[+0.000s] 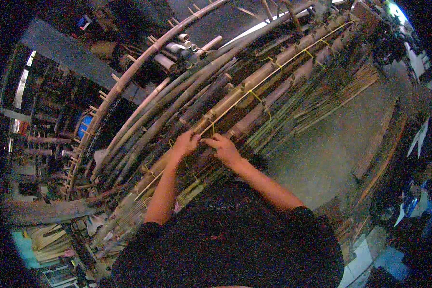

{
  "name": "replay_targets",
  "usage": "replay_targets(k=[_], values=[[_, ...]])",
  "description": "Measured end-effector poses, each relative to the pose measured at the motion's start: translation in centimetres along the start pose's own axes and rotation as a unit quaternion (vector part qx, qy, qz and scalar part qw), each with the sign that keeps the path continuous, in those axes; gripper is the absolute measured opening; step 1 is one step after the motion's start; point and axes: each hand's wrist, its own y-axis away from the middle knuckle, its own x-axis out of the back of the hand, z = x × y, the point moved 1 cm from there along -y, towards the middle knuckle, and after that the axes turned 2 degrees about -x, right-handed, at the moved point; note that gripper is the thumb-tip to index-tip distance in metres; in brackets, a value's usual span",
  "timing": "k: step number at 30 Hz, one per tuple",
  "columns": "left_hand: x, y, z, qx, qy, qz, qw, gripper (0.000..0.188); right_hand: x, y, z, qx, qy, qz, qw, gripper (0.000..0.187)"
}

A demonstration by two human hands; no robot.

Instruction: The person ties yellow string around a bundle of bamboo rods to secure them together. They repeatedly wrap and knot the string at multiple points along the rods, adjusting the tension and position as needed.

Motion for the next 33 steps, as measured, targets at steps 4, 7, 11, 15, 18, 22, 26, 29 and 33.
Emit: replay_targets(k=[4,7,11,15,18,22,26,29,33], values=[[-2.5,1.2,-0.8,-0.111,-0.078,0.102,0.986,0.027,-3.6,-0.2,0.7,-0.087,0.080,0.088,0.989,0.032],[-2.2,0.7,-1.8,-0.170,-0.079,0.115,0.976,0.026,-4.5,-1.0,1.6,-0.088,0.100,0.142,0.981,0.028],[-2.6,-0.2,-1.9,-0.188,-0.107,0.095,0.972,0.024,-5.7,-1.2,3.5,-0.030,0.115,0.234,0.965,0.023],[-3.1,-0.4,-2.0,-0.210,-0.121,0.133,0.961,0.021,-6.3,-1.2,3.1,-0.054,0.100,0.221,0.969,0.022],[-2.6,-0.3,-2.1,-0.214,-0.103,0.122,0.964,0.025,-6.3,-2.0,1.1,-0.242,0.070,0.189,0.949,0.025],[-1.1,-0.8,-1.7,-0.191,-0.065,0.024,0.979,0.032,-7.2,-2.3,2.6,-0.222,0.082,0.246,0.940,0.027],[1.9,-1.3,-0.7,-0.129,-0.012,-0.089,0.988,0.040,-7.2,-2.8,3.4,-0.180,0.089,0.253,0.946,0.026],[0.3,-2.6,-3.3,-0.220,-0.048,-0.048,0.973,0.044,-8.0,-2.6,2.9,-0.216,0.066,0.246,0.943,0.026],[1.4,-4.0,-3.2,-0.185,0.049,-0.062,0.980,0.036,-7.6,-3.2,2.9,-0.241,0.057,0.248,0.937,0.025]])
